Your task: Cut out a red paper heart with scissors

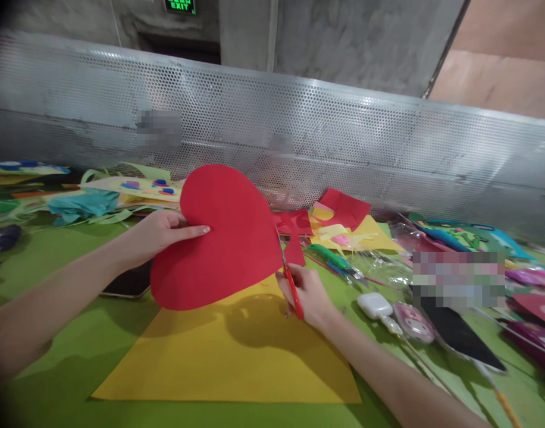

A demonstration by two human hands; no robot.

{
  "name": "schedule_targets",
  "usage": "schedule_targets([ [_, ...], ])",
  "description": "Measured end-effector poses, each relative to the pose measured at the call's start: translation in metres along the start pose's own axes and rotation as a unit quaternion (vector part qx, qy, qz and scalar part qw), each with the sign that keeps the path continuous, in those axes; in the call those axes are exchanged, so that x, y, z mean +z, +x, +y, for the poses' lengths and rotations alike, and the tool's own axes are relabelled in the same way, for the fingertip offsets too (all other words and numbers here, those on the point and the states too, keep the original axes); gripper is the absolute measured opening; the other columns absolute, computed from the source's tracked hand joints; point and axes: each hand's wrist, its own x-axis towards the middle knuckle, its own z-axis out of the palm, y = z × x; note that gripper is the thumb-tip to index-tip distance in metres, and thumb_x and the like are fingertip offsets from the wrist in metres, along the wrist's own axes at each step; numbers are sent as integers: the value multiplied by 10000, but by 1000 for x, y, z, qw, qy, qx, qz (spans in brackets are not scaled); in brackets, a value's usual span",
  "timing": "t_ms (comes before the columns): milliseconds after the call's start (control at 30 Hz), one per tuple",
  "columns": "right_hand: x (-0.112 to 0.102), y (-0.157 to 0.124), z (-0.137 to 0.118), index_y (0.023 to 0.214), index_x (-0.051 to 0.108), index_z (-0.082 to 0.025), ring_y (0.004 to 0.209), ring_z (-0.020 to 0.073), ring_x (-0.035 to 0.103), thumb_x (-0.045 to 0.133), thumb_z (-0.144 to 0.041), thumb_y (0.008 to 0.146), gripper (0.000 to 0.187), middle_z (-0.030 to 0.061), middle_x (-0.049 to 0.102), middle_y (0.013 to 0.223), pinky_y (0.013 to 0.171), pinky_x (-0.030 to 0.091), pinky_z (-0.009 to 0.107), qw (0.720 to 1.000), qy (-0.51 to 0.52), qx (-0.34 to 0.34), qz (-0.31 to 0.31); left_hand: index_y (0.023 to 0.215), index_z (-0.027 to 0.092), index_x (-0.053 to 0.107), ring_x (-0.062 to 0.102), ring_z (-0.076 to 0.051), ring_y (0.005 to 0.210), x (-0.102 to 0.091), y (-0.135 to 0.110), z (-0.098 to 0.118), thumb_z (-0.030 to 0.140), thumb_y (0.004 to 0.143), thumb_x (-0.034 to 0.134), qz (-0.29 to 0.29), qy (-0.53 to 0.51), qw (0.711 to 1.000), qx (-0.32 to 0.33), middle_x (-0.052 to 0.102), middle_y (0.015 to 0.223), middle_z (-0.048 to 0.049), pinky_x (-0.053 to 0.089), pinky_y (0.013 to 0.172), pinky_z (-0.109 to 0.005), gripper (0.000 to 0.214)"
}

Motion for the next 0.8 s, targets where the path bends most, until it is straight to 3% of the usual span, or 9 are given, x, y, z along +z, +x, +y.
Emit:
schedule_targets([
  [533,2,0,-1,610,424,-211,330,126,491,546,-381,754,254,-78,395,418,353,395,236,1000,-7,16,20,767,257,742,690,-243,733,-2,2,-1,458,630,738,6,-16,1000,2,751,829,-25,555,623,-318,244],
  [800,1,3,5,609,396,-216,305,104,449,583,-413,761,311,-95,393,391,345,435,236,995,95,24,32,780,232,732,693,-248,774,-3,3,-3,443,656,728,-10,-56,998,2,752,848,-42,559,708,-347,245],
])
